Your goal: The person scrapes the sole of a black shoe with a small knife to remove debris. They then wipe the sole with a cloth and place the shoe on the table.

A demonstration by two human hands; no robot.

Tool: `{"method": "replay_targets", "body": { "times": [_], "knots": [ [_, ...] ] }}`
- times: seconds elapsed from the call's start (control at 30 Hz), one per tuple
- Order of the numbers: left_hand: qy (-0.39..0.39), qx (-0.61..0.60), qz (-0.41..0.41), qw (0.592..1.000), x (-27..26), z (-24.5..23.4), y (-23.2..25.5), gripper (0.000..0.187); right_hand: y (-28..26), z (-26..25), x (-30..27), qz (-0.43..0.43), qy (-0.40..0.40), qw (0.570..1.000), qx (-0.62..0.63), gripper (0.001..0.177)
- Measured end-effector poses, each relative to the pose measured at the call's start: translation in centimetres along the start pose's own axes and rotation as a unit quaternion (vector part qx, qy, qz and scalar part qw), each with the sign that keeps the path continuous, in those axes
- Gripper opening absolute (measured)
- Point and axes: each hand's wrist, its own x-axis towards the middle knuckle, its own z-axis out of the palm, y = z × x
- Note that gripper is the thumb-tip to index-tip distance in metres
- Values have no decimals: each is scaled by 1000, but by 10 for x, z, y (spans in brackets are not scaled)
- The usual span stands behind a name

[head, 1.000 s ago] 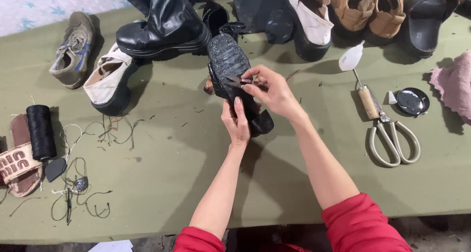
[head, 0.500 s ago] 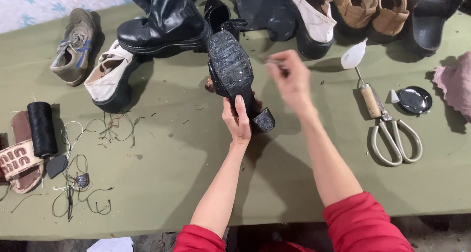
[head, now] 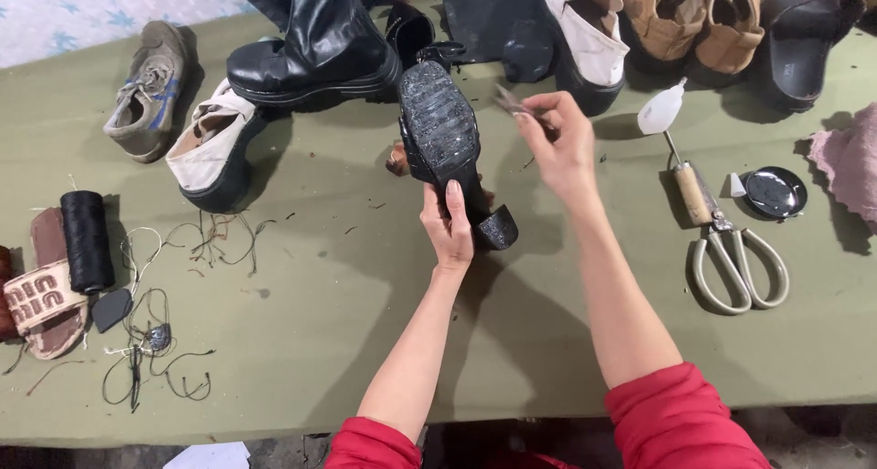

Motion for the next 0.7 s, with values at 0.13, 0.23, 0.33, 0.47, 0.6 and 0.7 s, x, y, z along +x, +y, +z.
{"method": "replay_targets", "body": {
  "times": [0.13,0.23,0.33,0.47,0.6,0.7],
  "knots": [
    [-20,-10,-20,1000,-2,8,38,23,-22,25,-12,-7,-68,995,68,18],
    [-14,-1,-10,1000,-5,-3,-18,21,-12,26,-9,26,-39,998,48,20],
    [-9,-4,7,1000,1,-7,-26,20,16,11,1,28,26,999,36,17],
    [-44,-14,8,999,2,5,34,22,-12,20,-4,-9,-18,996,83,14],
    [-78,-41,10,996,-3,2,20,20,-21,20,-11,-7,-80,992,94,20],
    [-47,5,57,997,1,-5,3,15,-8,2,-1,26,15,999,24,16]
  ]
}}
